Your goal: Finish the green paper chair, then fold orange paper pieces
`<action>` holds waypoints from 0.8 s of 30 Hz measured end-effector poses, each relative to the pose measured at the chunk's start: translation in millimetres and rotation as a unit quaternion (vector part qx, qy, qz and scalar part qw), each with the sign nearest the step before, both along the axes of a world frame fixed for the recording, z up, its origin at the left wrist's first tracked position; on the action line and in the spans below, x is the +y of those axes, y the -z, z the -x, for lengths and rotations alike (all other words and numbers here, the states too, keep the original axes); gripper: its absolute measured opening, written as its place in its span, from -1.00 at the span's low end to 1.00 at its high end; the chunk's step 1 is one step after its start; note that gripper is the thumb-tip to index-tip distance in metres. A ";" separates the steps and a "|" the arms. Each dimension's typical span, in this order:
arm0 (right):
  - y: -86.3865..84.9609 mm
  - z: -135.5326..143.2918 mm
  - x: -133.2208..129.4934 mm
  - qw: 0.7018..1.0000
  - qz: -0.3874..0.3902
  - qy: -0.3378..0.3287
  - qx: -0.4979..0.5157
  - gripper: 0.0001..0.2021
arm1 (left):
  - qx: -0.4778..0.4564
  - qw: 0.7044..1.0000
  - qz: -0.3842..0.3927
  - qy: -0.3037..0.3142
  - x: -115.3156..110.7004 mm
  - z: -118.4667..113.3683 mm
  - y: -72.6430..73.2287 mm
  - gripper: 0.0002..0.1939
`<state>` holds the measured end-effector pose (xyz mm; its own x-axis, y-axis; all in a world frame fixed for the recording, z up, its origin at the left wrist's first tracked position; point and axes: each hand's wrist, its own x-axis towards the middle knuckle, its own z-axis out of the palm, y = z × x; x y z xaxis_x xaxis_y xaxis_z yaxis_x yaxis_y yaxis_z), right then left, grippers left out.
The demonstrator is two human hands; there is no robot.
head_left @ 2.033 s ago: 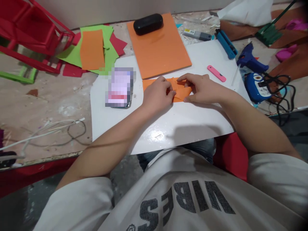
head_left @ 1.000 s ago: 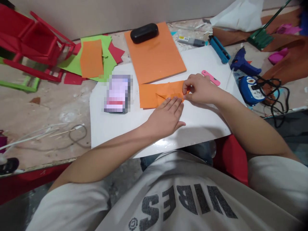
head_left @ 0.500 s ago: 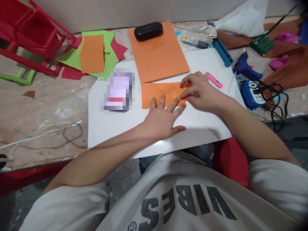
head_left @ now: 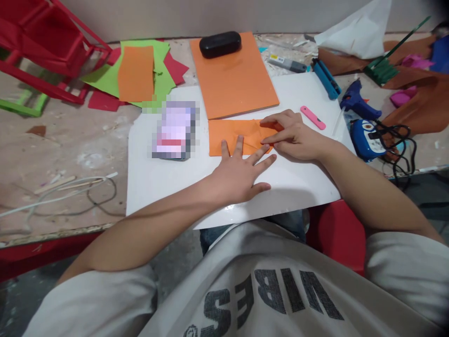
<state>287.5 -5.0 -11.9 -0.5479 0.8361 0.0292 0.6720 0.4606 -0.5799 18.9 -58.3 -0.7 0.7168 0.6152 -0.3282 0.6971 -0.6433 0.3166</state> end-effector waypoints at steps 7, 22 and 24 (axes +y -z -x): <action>11.3 3.8 1.7 0.996 -0.046 0.002 -0.076 -0.48 | -0.024 0.999 -0.024 0.023 2.4 3.9 1.8 -0.12; 10.8 10.7 10.0 0.990 -0.065 0.097 -0.080 -0.58 | -0.019 0.999 -0.029 0.004 7.5 -2.7 -12.5 -0.21; 10.8 5.5 9.2 0.993 -0.054 0.075 -0.067 -0.63 | -0.069 0.996 -0.052 -0.037 14.4 -0.9 -8.2 -0.39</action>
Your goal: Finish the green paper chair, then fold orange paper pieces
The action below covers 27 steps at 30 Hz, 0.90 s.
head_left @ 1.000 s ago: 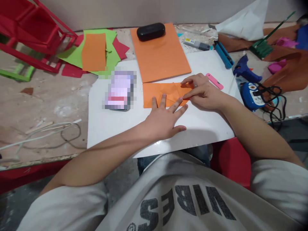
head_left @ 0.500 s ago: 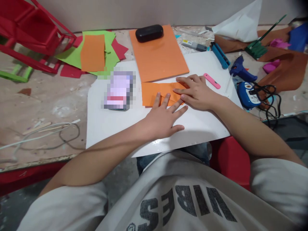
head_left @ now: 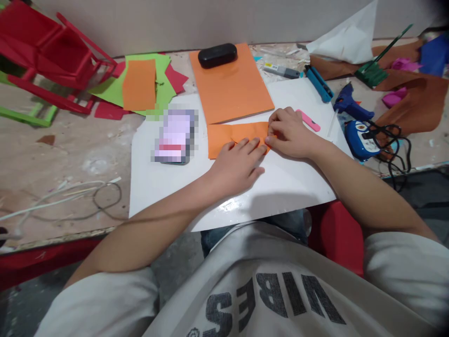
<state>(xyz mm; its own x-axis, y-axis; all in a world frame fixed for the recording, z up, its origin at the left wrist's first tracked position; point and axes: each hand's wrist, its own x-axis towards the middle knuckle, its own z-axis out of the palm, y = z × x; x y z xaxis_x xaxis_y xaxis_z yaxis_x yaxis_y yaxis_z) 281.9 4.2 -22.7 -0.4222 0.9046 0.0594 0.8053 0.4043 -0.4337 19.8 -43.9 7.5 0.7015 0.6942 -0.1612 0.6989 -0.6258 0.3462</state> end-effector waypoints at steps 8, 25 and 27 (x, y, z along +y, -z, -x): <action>-11.3 0.5 -12.5 0.998 -0.020 -0.043 0.038 -0.72 | -0.121 0.974 -0.061 -0.180 32.1 14.1 17.2 -0.42; 9.3 -2.6 -18.4 0.949 -0.144 -0.104 0.259 -0.36 | -0.324 0.902 0.215 -0.186 52.0 28.0 11.8 -0.63; 15.7 -1.8 -15.5 0.946 -0.078 -0.063 0.309 0.08 | -0.369 0.868 0.266 -0.201 49.4 28.2 12.9 -0.64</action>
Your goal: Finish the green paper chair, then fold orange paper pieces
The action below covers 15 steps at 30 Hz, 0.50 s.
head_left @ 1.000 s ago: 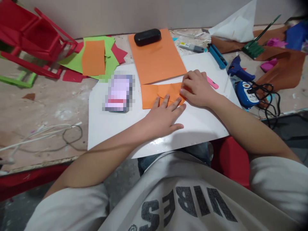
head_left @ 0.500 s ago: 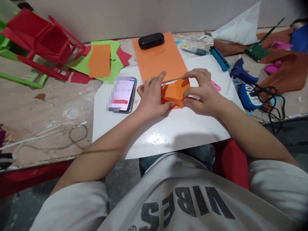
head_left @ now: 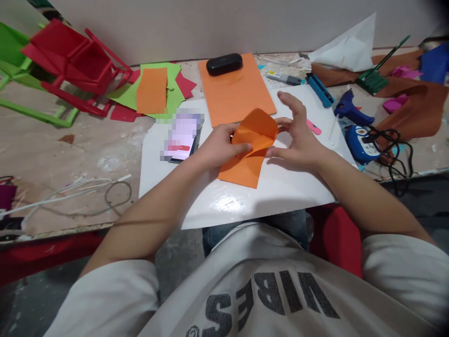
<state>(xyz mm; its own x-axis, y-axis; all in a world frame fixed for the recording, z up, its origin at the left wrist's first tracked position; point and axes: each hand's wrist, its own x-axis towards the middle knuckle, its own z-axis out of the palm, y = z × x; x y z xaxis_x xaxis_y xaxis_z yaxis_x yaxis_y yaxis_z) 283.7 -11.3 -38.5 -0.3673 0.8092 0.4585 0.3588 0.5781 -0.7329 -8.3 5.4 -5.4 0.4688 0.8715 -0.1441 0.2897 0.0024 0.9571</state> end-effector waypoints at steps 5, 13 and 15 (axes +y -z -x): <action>2.7 3.3 6.6 0.985 0.138 0.028 0.098 0.10 | -0.038 0.999 0.021 0.010 1.0 2.2 4.1 -0.54; -7.5 9.8 12.8 0.957 0.209 0.063 0.190 -0.46 | -0.172 0.984 -0.016 -0.034 -9.0 -10.2 12.1 -0.32; -11.8 11.5 11.9 0.952 0.221 0.060 0.201 -0.52 | -0.179 0.981 -0.024 -0.064 -15.4 -13.3 9.8 -0.35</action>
<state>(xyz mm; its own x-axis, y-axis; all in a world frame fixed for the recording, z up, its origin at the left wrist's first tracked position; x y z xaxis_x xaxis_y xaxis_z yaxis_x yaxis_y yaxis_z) 272.2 0.6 -26.6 -0.1262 0.9811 0.1466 0.0427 0.1530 -0.9873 5.0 -10.0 -15.2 0.3674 0.9285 0.0530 -0.0658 -0.0308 0.9974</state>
